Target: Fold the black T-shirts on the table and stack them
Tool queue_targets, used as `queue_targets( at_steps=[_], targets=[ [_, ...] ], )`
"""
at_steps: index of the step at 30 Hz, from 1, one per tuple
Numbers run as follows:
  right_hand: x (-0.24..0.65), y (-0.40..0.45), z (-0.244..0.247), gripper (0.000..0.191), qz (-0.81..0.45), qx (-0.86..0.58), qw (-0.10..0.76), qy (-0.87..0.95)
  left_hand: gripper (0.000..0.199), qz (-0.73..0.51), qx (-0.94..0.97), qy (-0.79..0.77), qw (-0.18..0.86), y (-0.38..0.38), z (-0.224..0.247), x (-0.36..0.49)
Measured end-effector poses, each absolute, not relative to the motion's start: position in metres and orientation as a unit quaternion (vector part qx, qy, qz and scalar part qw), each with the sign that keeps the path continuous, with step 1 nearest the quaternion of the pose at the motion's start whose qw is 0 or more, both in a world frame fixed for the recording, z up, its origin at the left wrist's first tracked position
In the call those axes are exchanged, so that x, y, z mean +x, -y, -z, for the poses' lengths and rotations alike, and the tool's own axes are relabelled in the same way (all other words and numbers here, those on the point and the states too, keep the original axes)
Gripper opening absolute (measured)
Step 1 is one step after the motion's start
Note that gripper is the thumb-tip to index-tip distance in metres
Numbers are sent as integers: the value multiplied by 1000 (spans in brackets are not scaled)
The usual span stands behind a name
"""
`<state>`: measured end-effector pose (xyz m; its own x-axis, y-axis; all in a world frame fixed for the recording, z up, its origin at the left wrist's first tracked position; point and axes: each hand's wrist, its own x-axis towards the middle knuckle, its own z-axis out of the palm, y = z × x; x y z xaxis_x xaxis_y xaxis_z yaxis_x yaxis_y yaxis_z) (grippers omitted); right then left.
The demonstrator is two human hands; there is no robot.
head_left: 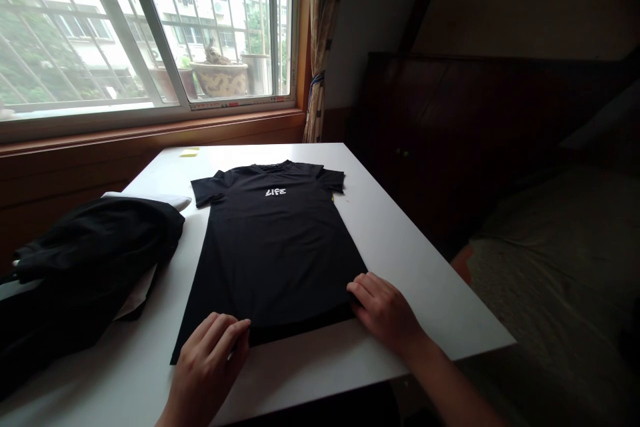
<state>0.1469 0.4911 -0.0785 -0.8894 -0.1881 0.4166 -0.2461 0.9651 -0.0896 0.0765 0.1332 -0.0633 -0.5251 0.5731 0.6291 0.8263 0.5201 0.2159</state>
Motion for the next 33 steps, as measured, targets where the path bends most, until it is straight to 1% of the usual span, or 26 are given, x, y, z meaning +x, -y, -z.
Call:
queue_targets(
  at_steps=[4,9,15,20,25,29,33],
  targets=[
    [155,-510,77,32,-65,88,231,967,14,245,-427,837,240,-133,65,74],
    [164,-522,81,34,-68,56,256,963,17,216,-480,828,193,-134,72,72],
    [165,-527,89,38,-75,-3,245,967,17,188,-517,818,171,-137,74,69],
    [168,-532,87,38,-83,-11,255,963,18,182,-529,811,171,-135,74,65],
    [175,-534,89,36,-82,-7,294,952,20,192,-534,814,124,-133,78,62],
    [181,-533,94,37,-76,-4,307,949,19,220,-533,815,54,-135,67,53],
    [187,-535,97,34,-72,-3,308,949,20,223,-529,817,40,-154,44,30]
  ],
)
